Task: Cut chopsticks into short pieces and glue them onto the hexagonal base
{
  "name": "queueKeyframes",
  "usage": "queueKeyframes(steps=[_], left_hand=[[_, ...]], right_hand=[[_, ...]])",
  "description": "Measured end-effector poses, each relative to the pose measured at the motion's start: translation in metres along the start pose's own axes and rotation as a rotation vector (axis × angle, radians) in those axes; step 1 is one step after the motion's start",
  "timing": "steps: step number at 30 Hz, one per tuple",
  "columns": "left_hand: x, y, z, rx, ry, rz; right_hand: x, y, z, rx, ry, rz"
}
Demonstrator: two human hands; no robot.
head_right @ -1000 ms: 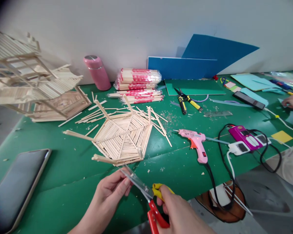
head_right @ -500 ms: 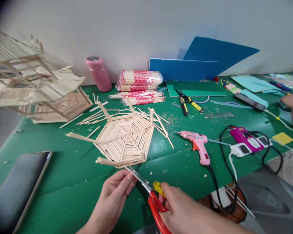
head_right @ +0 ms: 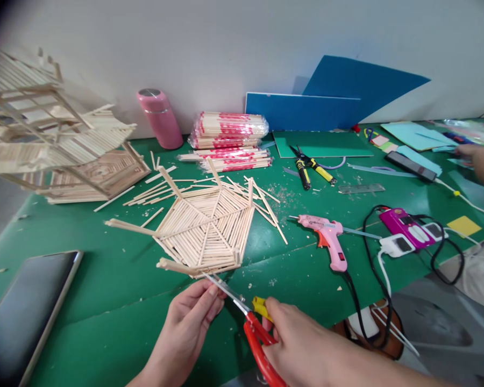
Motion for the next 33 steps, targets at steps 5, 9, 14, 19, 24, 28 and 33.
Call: queueKeyframes(steps=[5,9,14,19,24,28,33], left_hand=[[0.0017,-0.0001,-0.0011,-0.004,-0.009,-0.010],[0.0017,-0.0010,-0.0009,0.004,-0.002,0.000],[0.0005,-0.0029,0.0024,0.023,0.052,-0.006],[-0.0002,-0.0035,0.0036,0.025,0.079,-0.012],[0.0017,-0.0032,0.0031,0.026,0.100,-0.020],[0.0010,-0.0037,0.0042,0.022,0.110,-0.020],[-0.0019,-0.0048,0.0052,0.022,0.135,-0.004]], right_hand=[[-0.0023,-0.0011,-0.0012,-0.009,-0.029,0.023],[-0.0044,-0.0004,-0.0021,-0.031,-0.028,0.013],[-0.0066,-0.0002,0.0014,-0.005,0.000,0.042],[-0.0027,-0.0021,-0.0002,0.007,-0.022,0.049],[-0.0040,-0.0041,-0.0031,-0.006,-0.039,0.068],[-0.0079,-0.0053,-0.0021,-0.025,-0.022,0.053],[-0.0083,-0.0042,-0.0024,-0.050,0.003,0.033]])
Point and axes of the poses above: each hand's wrist, its own y-axis towards the middle knuckle, its own z-axis out of the palm, x = y × z, the point moved 8 cm from there along y, towards the middle knuckle
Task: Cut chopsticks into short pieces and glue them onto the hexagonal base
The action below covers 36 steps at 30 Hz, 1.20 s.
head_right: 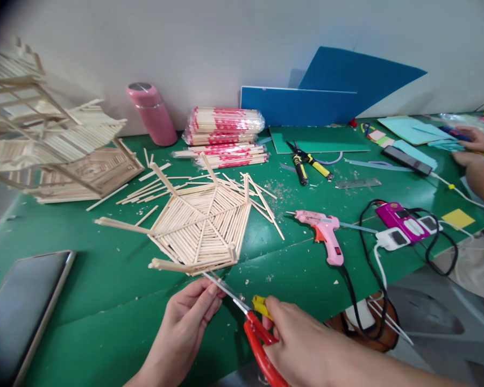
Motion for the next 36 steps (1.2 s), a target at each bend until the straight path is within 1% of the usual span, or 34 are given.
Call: queueKeyframes(steps=[8,17,22,28,32,36], left_hand=[[0.001,0.002,-0.001,-0.006,-0.005,-0.013],[0.004,0.000,-0.002,0.011,0.007,-0.013],[0.003,-0.002,-0.002,0.010,0.014,-0.013],[0.002,-0.001,-0.002,0.012,0.028,0.001],[0.001,-0.001,0.000,0.030,0.063,0.019],[-0.007,-0.003,0.003,0.016,0.168,0.058]], right_hand=[[-0.001,0.001,0.002,-0.004,-0.007,-0.032],[-0.003,-0.001,0.001,0.014,0.031,0.010],[0.000,-0.001,0.001,0.015,0.005,-0.004],[0.001,0.000,0.001,0.027,0.004,0.012],[-0.003,-0.001,-0.001,0.007,0.044,0.008],[-0.002,-0.005,-0.003,0.006,-0.020,0.040]])
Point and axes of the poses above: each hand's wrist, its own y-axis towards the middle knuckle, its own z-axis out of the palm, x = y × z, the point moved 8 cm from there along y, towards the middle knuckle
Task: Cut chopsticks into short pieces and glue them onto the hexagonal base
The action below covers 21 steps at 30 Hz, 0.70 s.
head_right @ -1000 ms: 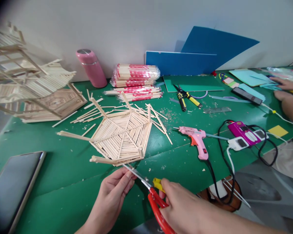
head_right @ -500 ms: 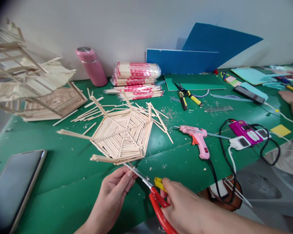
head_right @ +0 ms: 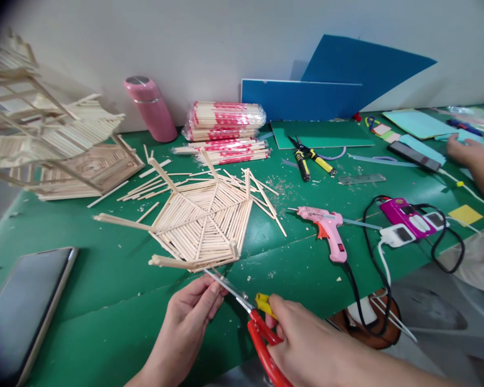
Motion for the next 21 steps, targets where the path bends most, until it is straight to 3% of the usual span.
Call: queueKeyframes(steps=[4,11,21], left_hand=[[-0.017,-0.004,-0.003,-0.081,0.162,0.106],[-0.057,-0.017,0.001,-0.128,0.325,0.430],[-0.068,-0.026,0.011,-0.034,0.399,0.533]], right_hand=[[0.012,-0.006,-0.005,-0.018,-0.012,-0.043],[0.022,-0.011,-0.006,-0.111,-0.063,-0.137],[0.017,-0.020,-0.002,-0.191,0.045,-0.221]])
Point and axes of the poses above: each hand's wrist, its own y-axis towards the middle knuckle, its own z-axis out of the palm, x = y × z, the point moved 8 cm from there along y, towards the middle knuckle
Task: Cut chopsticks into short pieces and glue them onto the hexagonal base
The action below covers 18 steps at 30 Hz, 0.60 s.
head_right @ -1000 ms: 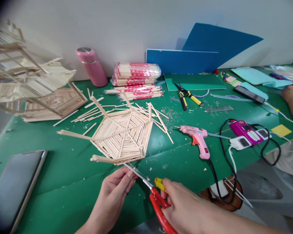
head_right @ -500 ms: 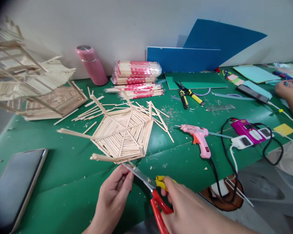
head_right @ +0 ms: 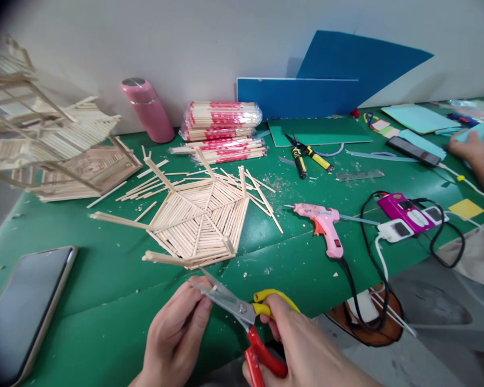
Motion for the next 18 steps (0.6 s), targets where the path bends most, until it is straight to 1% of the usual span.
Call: queueKeyframes(steps=[3,5,10,13,16,18], left_hand=[[-0.002,-0.001,0.001,0.029,0.009,0.023],[-0.002,-0.001,0.003,0.060,0.003,0.009],[0.006,0.000,0.008,0.191,-0.063,-0.117],[0.010,0.000,0.011,0.257,-0.125,-0.191],[0.009,0.001,0.015,0.306,-0.176,-0.212],[0.008,0.002,0.016,0.328,-0.203,-0.228]], right_hand=[[0.000,-0.001,-0.003,-0.009,-0.010,0.009],[0.000,-0.001,-0.004,-0.013,-0.029,0.014],[-0.002,-0.002,-0.002,-0.010,-0.010,-0.011],[-0.005,-0.005,-0.002,-0.036,-0.010,-0.021],[-0.006,-0.007,-0.003,-0.054,0.025,-0.047],[-0.007,-0.006,-0.001,-0.044,0.060,-0.053]])
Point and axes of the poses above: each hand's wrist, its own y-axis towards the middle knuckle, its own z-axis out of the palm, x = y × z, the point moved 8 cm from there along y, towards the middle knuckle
